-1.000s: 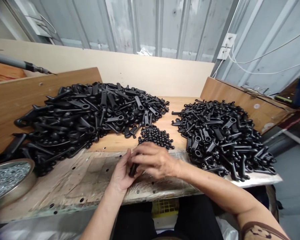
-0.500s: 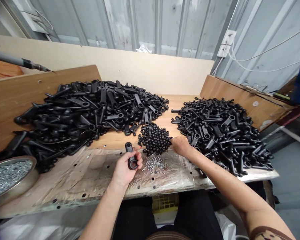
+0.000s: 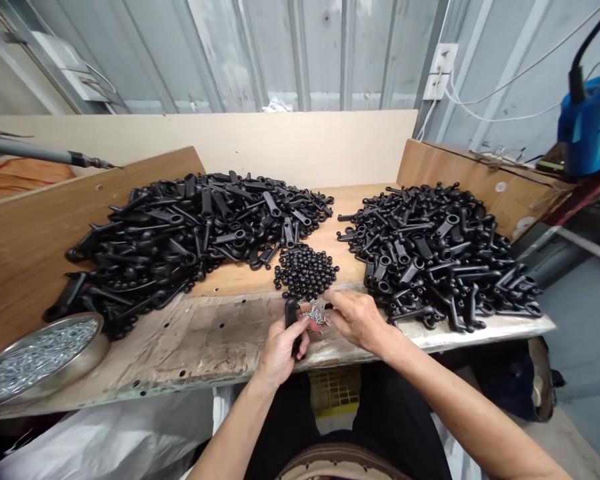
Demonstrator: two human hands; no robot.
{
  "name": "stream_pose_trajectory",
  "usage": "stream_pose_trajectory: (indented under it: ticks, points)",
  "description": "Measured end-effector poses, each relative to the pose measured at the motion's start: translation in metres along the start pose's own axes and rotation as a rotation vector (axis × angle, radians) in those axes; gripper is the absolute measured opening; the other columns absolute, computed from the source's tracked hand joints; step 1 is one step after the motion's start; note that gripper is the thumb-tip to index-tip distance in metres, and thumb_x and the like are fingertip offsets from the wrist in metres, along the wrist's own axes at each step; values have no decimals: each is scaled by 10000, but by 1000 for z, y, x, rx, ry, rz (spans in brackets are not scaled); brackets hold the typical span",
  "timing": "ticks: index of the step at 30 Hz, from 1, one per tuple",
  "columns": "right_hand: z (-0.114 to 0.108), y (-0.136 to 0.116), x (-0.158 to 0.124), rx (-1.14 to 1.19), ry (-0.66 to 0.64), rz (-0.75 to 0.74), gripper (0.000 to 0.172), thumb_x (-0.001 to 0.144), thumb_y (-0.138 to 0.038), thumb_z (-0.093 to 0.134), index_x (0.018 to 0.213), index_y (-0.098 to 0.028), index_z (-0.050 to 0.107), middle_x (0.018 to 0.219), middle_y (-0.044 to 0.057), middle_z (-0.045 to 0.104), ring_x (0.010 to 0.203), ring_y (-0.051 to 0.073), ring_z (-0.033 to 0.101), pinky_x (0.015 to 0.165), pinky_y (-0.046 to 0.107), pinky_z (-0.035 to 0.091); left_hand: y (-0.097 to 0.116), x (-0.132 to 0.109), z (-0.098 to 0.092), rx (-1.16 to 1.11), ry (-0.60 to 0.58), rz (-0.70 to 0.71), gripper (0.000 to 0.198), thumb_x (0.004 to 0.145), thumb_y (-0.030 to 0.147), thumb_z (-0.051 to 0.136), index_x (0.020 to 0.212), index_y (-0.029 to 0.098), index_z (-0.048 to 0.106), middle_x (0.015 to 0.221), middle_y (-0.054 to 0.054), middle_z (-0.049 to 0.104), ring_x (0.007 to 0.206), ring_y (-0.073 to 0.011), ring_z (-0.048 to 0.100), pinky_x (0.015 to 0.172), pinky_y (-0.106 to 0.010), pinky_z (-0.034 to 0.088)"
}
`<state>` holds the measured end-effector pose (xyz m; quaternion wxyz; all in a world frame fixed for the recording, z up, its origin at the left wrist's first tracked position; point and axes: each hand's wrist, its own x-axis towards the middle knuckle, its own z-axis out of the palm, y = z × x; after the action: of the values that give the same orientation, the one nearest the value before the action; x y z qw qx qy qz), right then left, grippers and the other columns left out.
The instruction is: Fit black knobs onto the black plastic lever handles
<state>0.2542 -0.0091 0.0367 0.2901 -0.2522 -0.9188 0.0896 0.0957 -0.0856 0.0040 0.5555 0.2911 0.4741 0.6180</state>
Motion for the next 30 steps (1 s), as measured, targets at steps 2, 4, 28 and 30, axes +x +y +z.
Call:
stream_pose_trajectory:
  ticks: [2, 4, 28, 30]
  points:
    - [-1, -12, -12, 49, 51, -102, 194, 871, -197, 417, 1023, -160, 531, 796, 76, 601, 702, 181, 553, 646, 266, 412, -5, -10, 12, -29, -34, 1, 412, 672, 371, 646, 987, 127, 541, 694, -12, 596, 342, -37, 391, 303, -159, 213]
    - [-3, -19, -22, 76, 68, -162, 185, 869, -169, 416, 1017, -156, 527, 791, 80, 598, 712, 188, 557, 645, 280, 423, -7, -17, 21, -44, -54, 7, 398, 661, 342, 666, 975, 127, 549, 647, 9, 570, 338, -43, 398, 307, -163, 225]
    - [4, -41, -84, 1339, 318, 456, 177, 765, -214, 656, 942, -208, 664, 757, 31, 635, 591, 123, 568, 493, 198, 468, -26, -58, 51, 569, -58, 371, 114, 784, 225, 519, 867, 173, 577, 667, 36, 539, 627, -88, 509, 627, -193, 412]
    - [5, -43, -83, 1406, 324, 497, 181, 753, -216, 668, 933, -197, 671, 735, 40, 641, 569, 119, 565, 478, 190, 465, -24, -59, 53, 644, -66, 421, 131, 778, 169, 497, 877, 184, 580, 714, 36, 569, 698, -96, 531, 689, -194, 415]
